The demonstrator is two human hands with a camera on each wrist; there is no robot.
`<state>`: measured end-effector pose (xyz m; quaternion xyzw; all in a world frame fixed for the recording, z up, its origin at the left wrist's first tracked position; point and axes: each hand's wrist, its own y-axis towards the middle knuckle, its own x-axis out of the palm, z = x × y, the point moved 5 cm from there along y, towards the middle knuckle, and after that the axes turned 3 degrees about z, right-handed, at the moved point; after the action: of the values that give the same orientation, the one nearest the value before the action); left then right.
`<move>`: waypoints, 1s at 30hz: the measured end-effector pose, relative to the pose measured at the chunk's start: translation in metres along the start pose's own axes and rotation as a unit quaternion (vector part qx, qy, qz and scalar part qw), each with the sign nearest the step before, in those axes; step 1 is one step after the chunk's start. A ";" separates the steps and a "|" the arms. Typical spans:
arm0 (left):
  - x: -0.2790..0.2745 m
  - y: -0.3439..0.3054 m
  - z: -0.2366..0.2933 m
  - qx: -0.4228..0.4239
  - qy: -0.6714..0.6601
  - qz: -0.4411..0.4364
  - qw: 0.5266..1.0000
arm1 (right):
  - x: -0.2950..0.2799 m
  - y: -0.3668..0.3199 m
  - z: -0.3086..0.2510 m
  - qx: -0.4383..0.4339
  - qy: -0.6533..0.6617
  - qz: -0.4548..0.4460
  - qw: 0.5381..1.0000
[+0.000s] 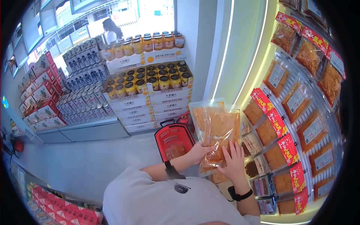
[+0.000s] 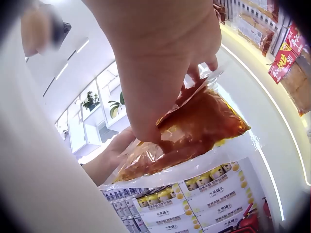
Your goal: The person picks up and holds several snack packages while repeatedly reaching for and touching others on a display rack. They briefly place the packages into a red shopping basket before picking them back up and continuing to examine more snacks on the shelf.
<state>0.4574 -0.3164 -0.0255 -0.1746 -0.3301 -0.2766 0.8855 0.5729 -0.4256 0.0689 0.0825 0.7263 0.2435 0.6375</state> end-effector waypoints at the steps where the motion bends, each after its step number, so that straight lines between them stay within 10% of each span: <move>1: -0.003 -0.005 -0.002 -0.004 0.038 0.001 0.999 | 0.001 0.001 -0.005 -0.014 0.004 -0.004 1.000; 15: -0.029 -0.076 0.014 0.008 0.008 0.110 0.994 | 0.049 -0.019 -0.057 -0.037 0.036 0.134 0.990; 21: -0.037 -0.081 -0.002 0.018 0.074 0.094 0.993 | 0.032 -0.033 -0.037 0.147 0.130 0.196 0.961; 26: -0.043 -0.084 -0.022 -0.056 0.039 0.049 0.996 | 0.033 -0.100 0.050 0.508 0.434 0.222 0.710; 30: -0.037 -0.079 -0.025 -0.068 0.047 0.005 0.997 | -0.039 -0.140 0.075 0.427 0.538 0.453 0.568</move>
<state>0.3987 -0.3770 -0.0589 -0.2236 -0.2679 -0.3015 0.8873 0.6793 -0.5450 0.0346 0.5167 0.8226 0.1616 -0.1741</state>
